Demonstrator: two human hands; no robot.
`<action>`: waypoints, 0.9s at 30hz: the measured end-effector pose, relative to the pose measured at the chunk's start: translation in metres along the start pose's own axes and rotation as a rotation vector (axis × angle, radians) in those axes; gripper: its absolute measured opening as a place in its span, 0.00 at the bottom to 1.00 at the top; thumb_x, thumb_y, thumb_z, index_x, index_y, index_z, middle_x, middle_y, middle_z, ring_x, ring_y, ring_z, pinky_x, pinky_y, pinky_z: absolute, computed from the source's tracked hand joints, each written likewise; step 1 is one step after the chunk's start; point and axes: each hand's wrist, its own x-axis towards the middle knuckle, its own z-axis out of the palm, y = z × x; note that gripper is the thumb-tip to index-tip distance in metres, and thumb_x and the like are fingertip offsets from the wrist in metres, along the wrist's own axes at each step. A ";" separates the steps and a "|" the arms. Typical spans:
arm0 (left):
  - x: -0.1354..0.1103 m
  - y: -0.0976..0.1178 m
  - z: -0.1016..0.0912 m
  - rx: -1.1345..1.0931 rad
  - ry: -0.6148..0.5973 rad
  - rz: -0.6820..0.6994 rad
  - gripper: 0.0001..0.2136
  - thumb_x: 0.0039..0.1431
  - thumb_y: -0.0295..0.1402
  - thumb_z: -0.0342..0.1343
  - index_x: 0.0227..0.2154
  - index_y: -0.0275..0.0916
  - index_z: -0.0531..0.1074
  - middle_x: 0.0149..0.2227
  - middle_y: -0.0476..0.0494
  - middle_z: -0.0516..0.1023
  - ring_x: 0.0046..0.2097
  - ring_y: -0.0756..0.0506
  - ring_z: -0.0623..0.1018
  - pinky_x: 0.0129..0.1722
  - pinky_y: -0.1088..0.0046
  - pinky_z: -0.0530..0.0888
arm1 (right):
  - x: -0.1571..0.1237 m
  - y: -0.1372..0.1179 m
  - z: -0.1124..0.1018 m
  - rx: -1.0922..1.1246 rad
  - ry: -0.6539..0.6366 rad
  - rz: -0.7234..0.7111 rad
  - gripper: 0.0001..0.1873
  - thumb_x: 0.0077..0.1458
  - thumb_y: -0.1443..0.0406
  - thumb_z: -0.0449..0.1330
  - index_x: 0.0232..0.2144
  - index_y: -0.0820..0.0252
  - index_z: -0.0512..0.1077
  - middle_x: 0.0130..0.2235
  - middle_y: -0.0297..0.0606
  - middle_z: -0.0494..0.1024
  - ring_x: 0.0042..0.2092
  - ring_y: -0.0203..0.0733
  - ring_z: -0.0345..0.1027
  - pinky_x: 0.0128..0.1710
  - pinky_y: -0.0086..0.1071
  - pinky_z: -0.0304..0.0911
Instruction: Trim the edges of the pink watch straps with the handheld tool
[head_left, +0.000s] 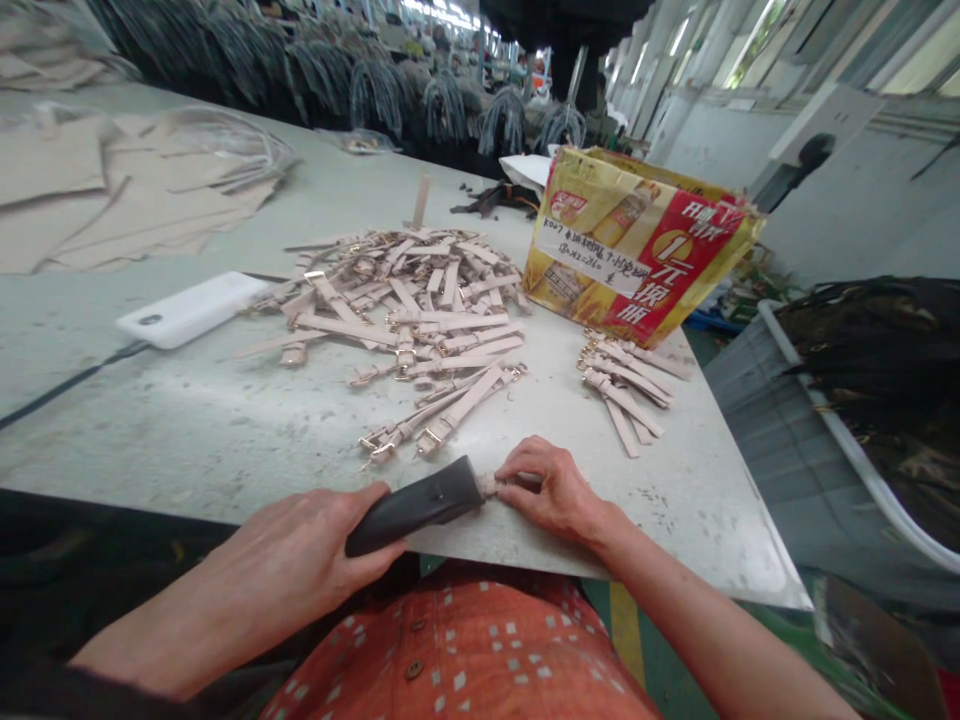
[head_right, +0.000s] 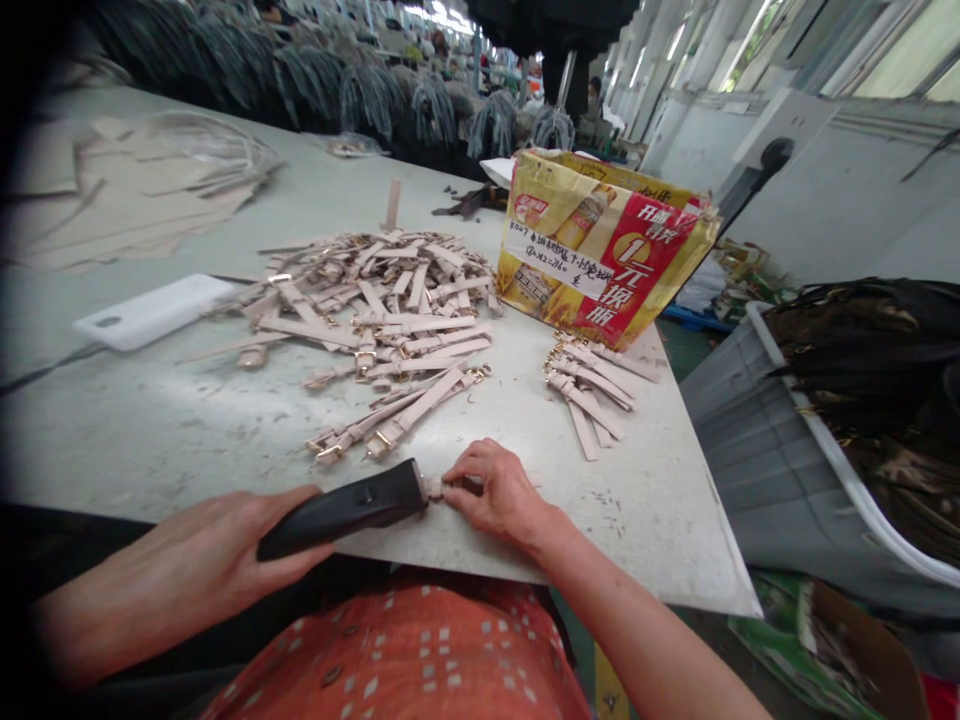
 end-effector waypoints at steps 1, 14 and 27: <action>0.000 0.002 0.000 0.013 -0.006 0.006 0.22 0.64 0.54 0.50 0.44 0.48 0.84 0.44 0.38 0.93 0.49 0.29 0.91 0.46 0.57 0.78 | 0.000 0.000 0.000 0.004 -0.002 0.006 0.08 0.59 0.72 0.78 0.39 0.55 0.89 0.39 0.42 0.88 0.43 0.49 0.83 0.46 0.39 0.75; 0.010 0.005 0.002 -0.015 0.050 0.048 0.19 0.65 0.53 0.54 0.42 0.48 0.85 0.38 0.42 0.93 0.40 0.32 0.91 0.38 0.62 0.75 | 0.012 -0.015 -0.003 -0.066 -0.096 0.057 0.10 0.64 0.75 0.71 0.33 0.56 0.84 0.37 0.39 0.84 0.43 0.46 0.79 0.47 0.37 0.71; 0.013 -0.001 0.002 -0.024 0.061 0.086 0.21 0.65 0.53 0.53 0.44 0.46 0.85 0.41 0.38 0.93 0.42 0.32 0.91 0.40 0.62 0.76 | 0.020 -0.023 0.007 0.128 -0.046 0.219 0.11 0.70 0.72 0.65 0.34 0.55 0.78 0.37 0.32 0.80 0.40 0.41 0.74 0.45 0.33 0.68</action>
